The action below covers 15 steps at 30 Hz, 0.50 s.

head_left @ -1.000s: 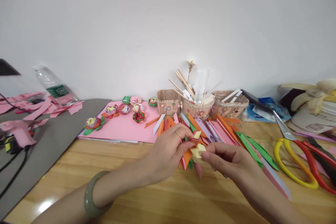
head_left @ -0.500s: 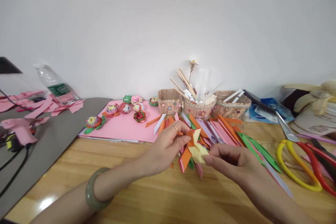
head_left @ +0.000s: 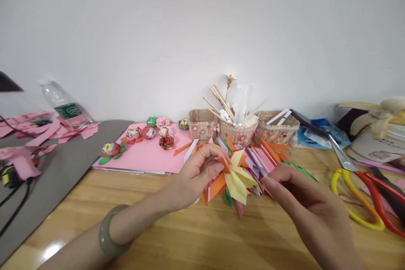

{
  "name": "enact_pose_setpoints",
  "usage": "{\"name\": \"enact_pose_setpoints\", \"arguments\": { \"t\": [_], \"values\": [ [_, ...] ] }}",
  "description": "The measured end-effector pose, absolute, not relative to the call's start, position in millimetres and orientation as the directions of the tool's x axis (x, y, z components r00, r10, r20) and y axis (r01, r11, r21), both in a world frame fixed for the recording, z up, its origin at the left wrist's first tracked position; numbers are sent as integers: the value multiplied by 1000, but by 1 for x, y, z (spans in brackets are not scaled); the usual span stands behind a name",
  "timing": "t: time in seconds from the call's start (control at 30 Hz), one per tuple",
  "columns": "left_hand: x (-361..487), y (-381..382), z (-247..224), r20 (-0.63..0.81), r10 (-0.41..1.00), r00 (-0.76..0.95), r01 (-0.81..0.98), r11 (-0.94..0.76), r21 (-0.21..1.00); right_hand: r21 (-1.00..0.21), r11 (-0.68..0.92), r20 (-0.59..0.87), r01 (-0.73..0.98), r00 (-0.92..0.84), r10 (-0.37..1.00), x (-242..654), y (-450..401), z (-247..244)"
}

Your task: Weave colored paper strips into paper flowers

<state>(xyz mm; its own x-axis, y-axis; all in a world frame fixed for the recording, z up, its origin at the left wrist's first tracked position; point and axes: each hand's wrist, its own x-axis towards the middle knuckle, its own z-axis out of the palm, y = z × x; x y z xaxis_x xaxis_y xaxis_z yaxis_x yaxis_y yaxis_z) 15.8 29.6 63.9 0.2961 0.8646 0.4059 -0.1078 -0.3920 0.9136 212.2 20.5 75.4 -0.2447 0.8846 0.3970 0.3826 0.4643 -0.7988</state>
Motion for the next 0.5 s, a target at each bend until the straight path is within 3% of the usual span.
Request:
{"name": "enact_pose_setpoints", "arguments": {
  "t": [0.1, 0.17, 0.33, 0.5],
  "values": [
    [15, 29, 64, 468, 824, 320, -81, -468, 880, -550, 718, 668, 426, -292, 685, 214, 21, 71],
    [14, 28, 64, 490, 801, 343, -14, -517, 856, -354, 817, 740, 456, -398, 542, 214, 22, 70],
    [14, 25, 67, 507, 747, 430, 145, -612, 778, 47, 878, 686, 476, -655, 318, 217, 22, 66],
    [15, 25, 67, 463, 748, 475, 191, -602, 775, 244, 860, 616, 448, -756, 219, 224, 23, 61]
  ]
}}
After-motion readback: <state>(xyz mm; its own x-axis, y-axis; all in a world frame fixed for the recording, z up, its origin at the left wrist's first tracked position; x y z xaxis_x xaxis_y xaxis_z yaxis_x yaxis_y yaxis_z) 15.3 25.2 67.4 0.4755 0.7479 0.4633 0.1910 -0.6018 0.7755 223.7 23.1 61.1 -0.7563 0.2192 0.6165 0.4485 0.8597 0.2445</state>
